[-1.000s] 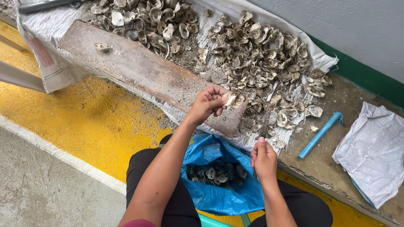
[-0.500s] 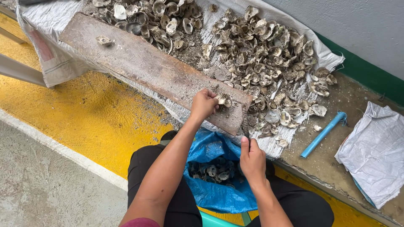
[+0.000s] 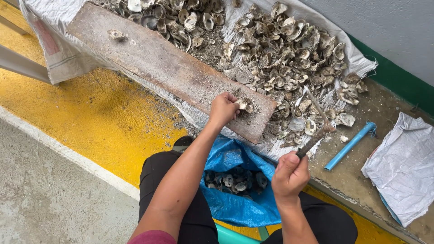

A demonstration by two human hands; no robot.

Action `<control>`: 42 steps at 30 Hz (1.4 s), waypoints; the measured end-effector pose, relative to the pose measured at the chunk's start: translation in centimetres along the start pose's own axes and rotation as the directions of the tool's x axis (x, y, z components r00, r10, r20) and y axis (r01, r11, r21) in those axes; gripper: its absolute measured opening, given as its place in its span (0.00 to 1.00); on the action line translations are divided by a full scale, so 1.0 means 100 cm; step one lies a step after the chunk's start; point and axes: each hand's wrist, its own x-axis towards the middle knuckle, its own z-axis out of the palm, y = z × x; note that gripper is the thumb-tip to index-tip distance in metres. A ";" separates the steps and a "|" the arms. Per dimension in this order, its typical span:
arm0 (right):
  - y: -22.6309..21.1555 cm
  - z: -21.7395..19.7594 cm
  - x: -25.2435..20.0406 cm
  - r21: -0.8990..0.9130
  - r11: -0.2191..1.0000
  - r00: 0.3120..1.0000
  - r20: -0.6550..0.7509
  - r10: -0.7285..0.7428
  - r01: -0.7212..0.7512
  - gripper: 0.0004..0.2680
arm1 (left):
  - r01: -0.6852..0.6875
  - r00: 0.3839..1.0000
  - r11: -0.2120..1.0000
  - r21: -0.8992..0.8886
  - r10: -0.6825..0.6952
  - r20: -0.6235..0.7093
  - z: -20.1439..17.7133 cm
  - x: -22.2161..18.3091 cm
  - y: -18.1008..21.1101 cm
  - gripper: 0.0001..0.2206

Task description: Opening oyster shells using a hand prying tool to clean or prepare them.

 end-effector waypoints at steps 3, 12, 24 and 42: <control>0.067 0.027 -0.005 -0.582 0.812 0.873 0.377 0.308 -0.034 0.17 | -0.021 0.999 0.995 0.094 0.025 -0.038 0.000 -0.005 0.005 0.06; 0.033 0.025 -0.008 -0.465 0.884 0.938 0.292 0.188 -0.032 0.15 | -0.019 0.999 0.992 0.122 0.022 -0.028 0.001 -0.003 -0.003 0.06; -0.005 0.000 0.010 -0.254 0.965 0.982 0.154 0.113 -0.071 0.17 | -0.017 0.999 0.998 0.054 0.018 -0.028 0.003 0.004 -0.007 0.07; 0.011 0.028 0.007 -0.482 0.851 0.879 0.288 0.380 -0.210 0.17 | 0.013 0.999 0.999 0.042 -0.011 -0.045 0.003 0.004 -0.005 0.06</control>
